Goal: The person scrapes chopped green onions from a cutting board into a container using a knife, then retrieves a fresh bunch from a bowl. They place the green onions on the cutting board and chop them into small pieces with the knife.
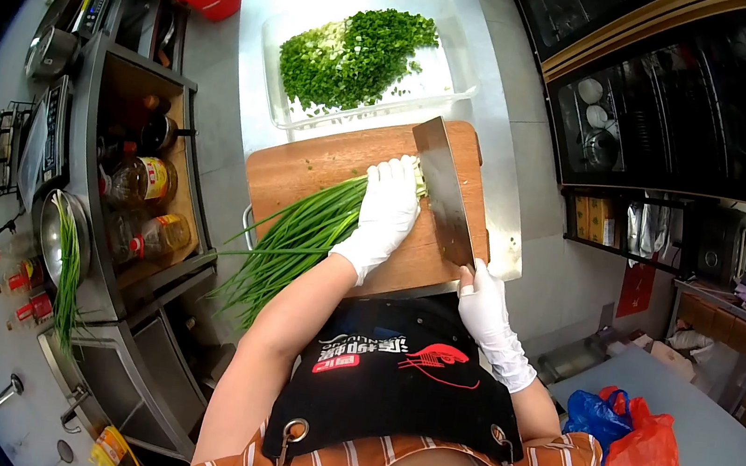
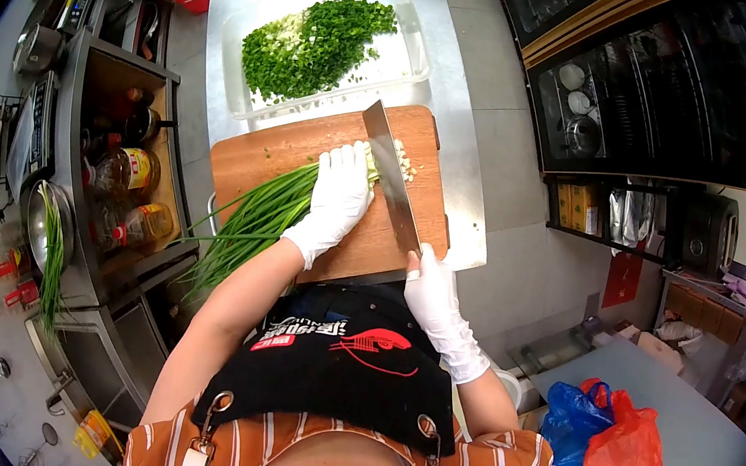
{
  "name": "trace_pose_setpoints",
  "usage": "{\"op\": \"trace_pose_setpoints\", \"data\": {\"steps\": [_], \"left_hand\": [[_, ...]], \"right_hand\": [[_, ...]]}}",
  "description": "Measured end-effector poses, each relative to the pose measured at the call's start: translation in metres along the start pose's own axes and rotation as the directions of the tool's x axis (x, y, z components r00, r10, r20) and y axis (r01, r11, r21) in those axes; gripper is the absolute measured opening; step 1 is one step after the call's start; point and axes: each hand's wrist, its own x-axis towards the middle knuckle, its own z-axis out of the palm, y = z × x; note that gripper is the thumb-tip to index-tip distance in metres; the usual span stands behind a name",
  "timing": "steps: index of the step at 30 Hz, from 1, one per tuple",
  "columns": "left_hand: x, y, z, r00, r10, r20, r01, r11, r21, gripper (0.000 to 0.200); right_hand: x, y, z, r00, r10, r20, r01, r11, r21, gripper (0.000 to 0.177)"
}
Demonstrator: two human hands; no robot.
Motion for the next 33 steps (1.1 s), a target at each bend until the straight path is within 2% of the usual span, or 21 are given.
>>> {"op": "trace_pose_setpoints", "data": {"steps": [2,5,16,20,23,26,33], "left_hand": [[0.0,0.0,0.001,1.0,-0.002,0.001,0.002,1.0,0.016,0.075],[0.0,0.0,0.0,1.0,0.004,-0.009,-0.004,1.0,0.014,0.075],[0.001,-0.001,-0.001,1.0,0.005,0.0,-0.005,1.0,0.016,0.071],[-0.001,0.001,0.002,1.0,0.013,0.005,-0.013,0.998,0.063,0.064],[0.0,0.001,0.003,1.0,0.0,-0.009,0.0,1.0,-0.01,0.058],[0.0,0.0,0.005,1.0,0.009,-0.024,-0.009,1.0,0.011,0.056],[-0.001,0.001,0.007,0.999,0.017,-0.036,-0.016,1.0,0.024,0.056]], "right_hand": [[0.002,0.0,0.001,1.0,0.015,0.016,-0.015,1.0,0.005,0.016],[0.003,0.004,0.007,0.999,-0.052,-0.011,0.052,0.998,-0.03,0.017],[-0.012,0.002,0.007,0.985,0.087,0.147,-0.067,0.988,-0.136,0.016],[-0.001,-0.004,0.016,0.99,0.062,0.126,-0.044,0.989,-0.138,0.016],[0.0,-0.007,0.018,0.984,0.103,0.144,-0.074,0.978,-0.195,0.015],[-0.007,-0.008,0.017,0.963,0.17,0.209,-0.115,0.961,-0.252,0.015],[-0.002,-0.01,0.019,0.956,0.188,0.226,-0.133,0.962,-0.24,0.014]]}}
